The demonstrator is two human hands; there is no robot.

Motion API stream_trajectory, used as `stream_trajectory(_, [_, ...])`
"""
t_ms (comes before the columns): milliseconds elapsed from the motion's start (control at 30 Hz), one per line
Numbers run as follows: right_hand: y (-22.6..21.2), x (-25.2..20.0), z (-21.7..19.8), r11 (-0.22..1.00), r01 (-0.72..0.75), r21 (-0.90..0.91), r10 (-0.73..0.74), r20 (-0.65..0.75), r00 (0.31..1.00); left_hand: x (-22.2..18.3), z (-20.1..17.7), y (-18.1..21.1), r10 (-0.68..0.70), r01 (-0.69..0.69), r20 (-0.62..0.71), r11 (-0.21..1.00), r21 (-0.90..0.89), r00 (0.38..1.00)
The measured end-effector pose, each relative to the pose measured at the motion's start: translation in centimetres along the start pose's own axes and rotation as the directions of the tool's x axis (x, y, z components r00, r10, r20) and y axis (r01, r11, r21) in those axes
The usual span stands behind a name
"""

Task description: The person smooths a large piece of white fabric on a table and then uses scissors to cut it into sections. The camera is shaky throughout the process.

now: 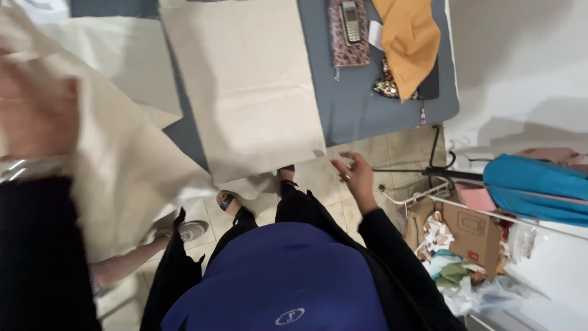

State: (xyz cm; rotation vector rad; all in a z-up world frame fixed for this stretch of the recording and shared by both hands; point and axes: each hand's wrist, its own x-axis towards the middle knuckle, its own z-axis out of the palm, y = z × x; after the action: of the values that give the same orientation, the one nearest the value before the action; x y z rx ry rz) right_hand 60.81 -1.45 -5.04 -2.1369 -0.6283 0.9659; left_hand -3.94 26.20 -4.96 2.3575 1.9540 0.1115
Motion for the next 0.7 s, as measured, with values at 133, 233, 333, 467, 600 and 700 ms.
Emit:
stream_trajectory(133, [-2.2, 4.1, 2.3, 0.972, 0.122, -0.198, -0.115, 0.05, 0.992, 6.5, 0.8, 16.5, 0.087, -0.077, 0.077, 0.989, -0.129, 0.993])
stream_trajectory(233, [-3.4, 4.9, 2.3, 0.984, -0.038, -0.173, 0.066, 0.161, 0.985, 4.2, 6.6, 16.3, -0.206, 0.188, 0.624, 0.978, 0.095, 0.754])
stream_trajectory(333, [-2.3, 7.0, 0.8, 0.989, 0.052, -0.137, -0.023, 0.211, 0.977, 4.9, 4.4, 17.0, -0.08, 0.069, 0.553, 0.997, 0.041, 0.829])
stream_trajectory(467, [2.0, 9.0, -3.1, 0.994, 0.075, 0.083, -0.106, 0.472, 0.875, 1.9, 4.8, 16.6, 0.099, -0.125, 0.201, 0.984, 0.124, 0.975])
stream_trajectory(600, [0.4, 7.5, -8.0, 0.987, 0.16, 0.023, -0.124, 0.739, 0.663, 2.0, 1.8, 21.7, 0.018, 0.052, 0.441, 0.988, -0.146, 0.897])
stream_trajectory(700, [6.8, 5.9, -9.1, 0.991, -0.014, 0.13, -0.096, 0.793, 0.602, -0.6, 4.6, 21.7, 0.2, -0.209, 0.108, 0.975, 0.077, 0.974])
